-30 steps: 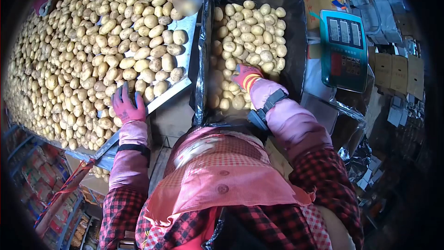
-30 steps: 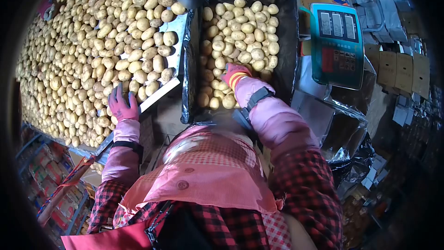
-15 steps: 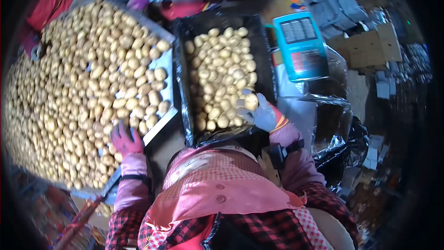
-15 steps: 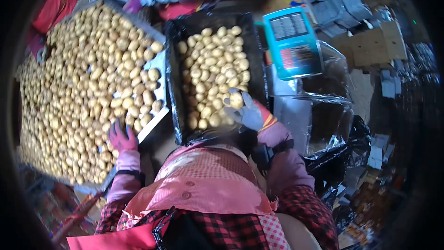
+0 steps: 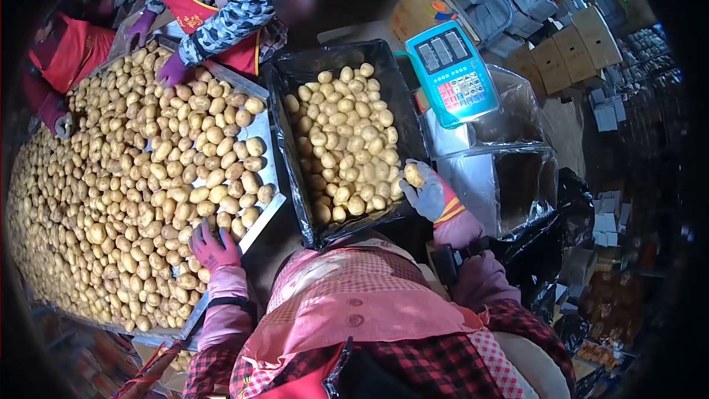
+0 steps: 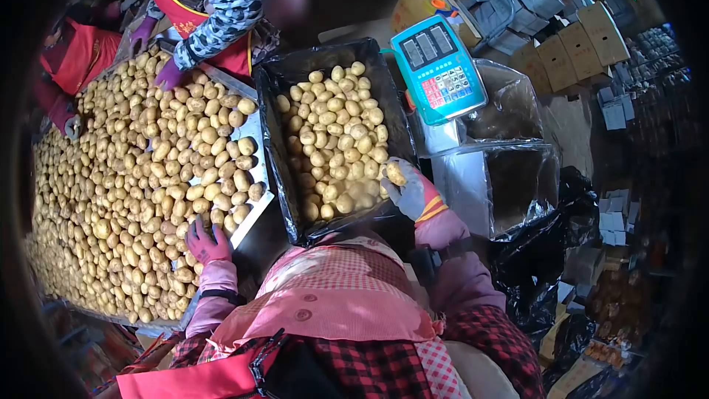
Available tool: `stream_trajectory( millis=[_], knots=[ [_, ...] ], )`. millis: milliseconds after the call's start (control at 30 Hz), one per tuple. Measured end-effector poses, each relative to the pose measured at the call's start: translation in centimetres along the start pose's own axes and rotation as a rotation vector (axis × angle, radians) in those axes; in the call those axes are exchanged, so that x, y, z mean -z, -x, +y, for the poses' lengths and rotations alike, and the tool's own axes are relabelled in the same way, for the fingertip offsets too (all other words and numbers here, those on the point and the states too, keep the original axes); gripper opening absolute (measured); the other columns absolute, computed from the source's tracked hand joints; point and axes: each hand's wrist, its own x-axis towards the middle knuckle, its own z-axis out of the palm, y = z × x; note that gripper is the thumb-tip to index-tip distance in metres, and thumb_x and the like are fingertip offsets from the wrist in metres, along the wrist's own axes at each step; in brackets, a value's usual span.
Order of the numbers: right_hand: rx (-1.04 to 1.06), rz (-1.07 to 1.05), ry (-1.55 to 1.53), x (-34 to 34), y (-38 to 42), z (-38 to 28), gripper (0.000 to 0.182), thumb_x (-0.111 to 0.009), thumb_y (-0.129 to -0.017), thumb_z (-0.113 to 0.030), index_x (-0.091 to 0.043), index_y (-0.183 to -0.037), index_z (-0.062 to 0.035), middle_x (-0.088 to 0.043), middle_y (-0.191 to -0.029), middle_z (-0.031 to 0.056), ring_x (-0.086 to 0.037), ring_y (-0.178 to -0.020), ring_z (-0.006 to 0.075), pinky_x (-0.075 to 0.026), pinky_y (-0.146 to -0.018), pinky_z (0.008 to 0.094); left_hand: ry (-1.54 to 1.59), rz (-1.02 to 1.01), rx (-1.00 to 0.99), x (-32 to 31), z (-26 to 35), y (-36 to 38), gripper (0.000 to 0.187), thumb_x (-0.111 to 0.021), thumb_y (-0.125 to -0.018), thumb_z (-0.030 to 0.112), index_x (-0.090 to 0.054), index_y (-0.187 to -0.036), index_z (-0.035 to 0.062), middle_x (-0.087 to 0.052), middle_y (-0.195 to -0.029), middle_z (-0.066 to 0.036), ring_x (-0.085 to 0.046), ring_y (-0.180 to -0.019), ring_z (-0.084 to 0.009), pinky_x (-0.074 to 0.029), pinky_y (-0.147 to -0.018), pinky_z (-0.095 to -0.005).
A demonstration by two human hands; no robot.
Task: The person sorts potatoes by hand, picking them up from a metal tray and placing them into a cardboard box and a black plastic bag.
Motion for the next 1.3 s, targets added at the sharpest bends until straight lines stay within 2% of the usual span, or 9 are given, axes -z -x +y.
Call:
stream_trajectory(
  millis=[200,333,533,733,767,867,933,1067,1300],
  knots=[
    [0.114,-0.035,0.161,-3.8,-3.3,-2.8,0.042,-0.070,-0.087,-0.009,-0.056,-0.126,0.0017,-0.065,-0.114,0.0146,-0.063,-0.106,0.0232,-0.050,-0.093,0.0309,0.011,0.002,0.004,-0.4,-0.2,0.0,0.056,-0.065,-0.083,0.030,-0.055,-0.133,0.0068,-0.054,-0.126,-0.022,-0.047,-0.120,-0.0383,-0.033,-0.107,-0.0516],
    [-0.470,-0.573,-1.384,-6.1,-5.2,-10.8,0.052,-0.059,-0.097,-0.033,-0.047,-0.138,-0.0035,-0.060,-0.126,0.0134,-0.061,-0.113,0.0272,-0.048,-0.099,0.0378,0.011,-0.010,0.017,-0.6,-0.2,0.0,0.055,-0.065,-0.083,0.030,-0.056,-0.132,0.0071,-0.055,-0.126,-0.022,-0.048,-0.121,-0.0398,-0.034,-0.107,-0.0525],
    [-0.473,-0.217,-0.325,-3.7,-13.0,-3.8,0.055,-0.057,-0.098,-0.024,-0.038,-0.144,0.0001,-0.045,-0.145,0.0142,-0.047,-0.131,0.0246,-0.040,-0.108,0.0375,-0.033,0.044,-0.007,-0.6,0.4,-0.4,0.053,-0.065,-0.083,0.029,-0.057,-0.130,0.0055,-0.055,-0.123,-0.021,-0.049,-0.119,-0.0398,-0.033,-0.107,-0.0531],
    [0.520,-0.374,0.710,-17.6,-19.2,2.6,0.065,-0.066,-0.080,-0.041,-0.052,-0.136,-0.0124,-0.046,-0.140,0.0129,-0.042,-0.128,0.0344,-0.036,-0.108,0.0474,-0.037,0.016,0.006,-0.8,0.2,-0.2,0.054,-0.066,-0.083,0.027,-0.055,-0.132,0.0056,-0.054,-0.126,-0.021,-0.048,-0.120,-0.0405,-0.032,-0.108,-0.0548],
    [0.384,-0.593,0.816,-17.7,-18.5,2.8,0.060,-0.065,-0.080,-0.038,-0.054,-0.133,-0.0123,-0.047,-0.139,0.0128,-0.038,-0.132,0.0350,-0.036,-0.108,0.0480,-0.048,0.007,0.020,-0.8,0.3,0.0,0.054,-0.065,-0.083,0.027,-0.055,-0.132,0.0058,-0.054,-0.126,-0.021,-0.047,-0.120,-0.0405,-0.032,-0.108,-0.0548],
    [0.625,-0.751,0.915,-13.0,-13.7,4.2,0.059,-0.064,-0.081,-0.039,-0.054,-0.133,-0.0135,-0.047,-0.139,0.0125,-0.039,-0.132,0.0346,-0.035,-0.109,0.0466,-0.027,-0.005,0.025,-0.6,0.7,-0.5,0.053,-0.065,-0.084,0.025,-0.055,-0.133,0.0063,-0.053,-0.128,-0.021,-0.047,-0.121,-0.0405,-0.032,-0.108,-0.0547],
    [0.314,-0.912,0.701,-8.1,-11.8,3.8,0.060,-0.066,-0.081,-0.039,-0.054,-0.134,-0.0147,-0.045,-0.142,0.0141,-0.037,-0.135,0.0352,-0.034,-0.111,0.0449,-0.035,-0.009,0.021,-0.3,0.9,-0.6,0.053,-0.065,-0.084,0.025,-0.055,-0.133,0.0062,-0.053,-0.128,-0.021,-0.047,-0.121,-0.0404,-0.032,-0.108,-0.0545],
    [0.014,-0.342,0.653,-3.8,-16.0,5.8,0.077,-0.072,-0.079,-0.038,-0.041,-0.146,-0.0167,-0.033,-0.150,0.0198,-0.034,-0.138,0.0380,-0.034,-0.112,0.0449,-0.061,-0.009,0.028,-0.5,0.7,-0.6,0.053,-0.065,-0.084,0.025,-0.055,-0.133,0.0063,-0.053,-0.127,-0.021,-0.047,-0.121,-0.0405,-0.033,-0.108,-0.0539],
    [-0.020,-0.196,0.526,-18.6,-19.6,1.9,0.082,-0.064,-0.083,-0.045,-0.031,-0.148,-0.0055,-0.024,-0.153,0.0264,-0.022,-0.144,0.0401,-0.023,-0.117,0.0476,-0.085,-0.039,0.039,-0.4,1.1,-0.7,0.054,-0.064,-0.084,0.024,-0.054,-0.134,0.0066,-0.054,-0.128,-0.021,-0.047,-0.122,-0.0396,-0.032,-0.108,-0.0539]
  ],
)
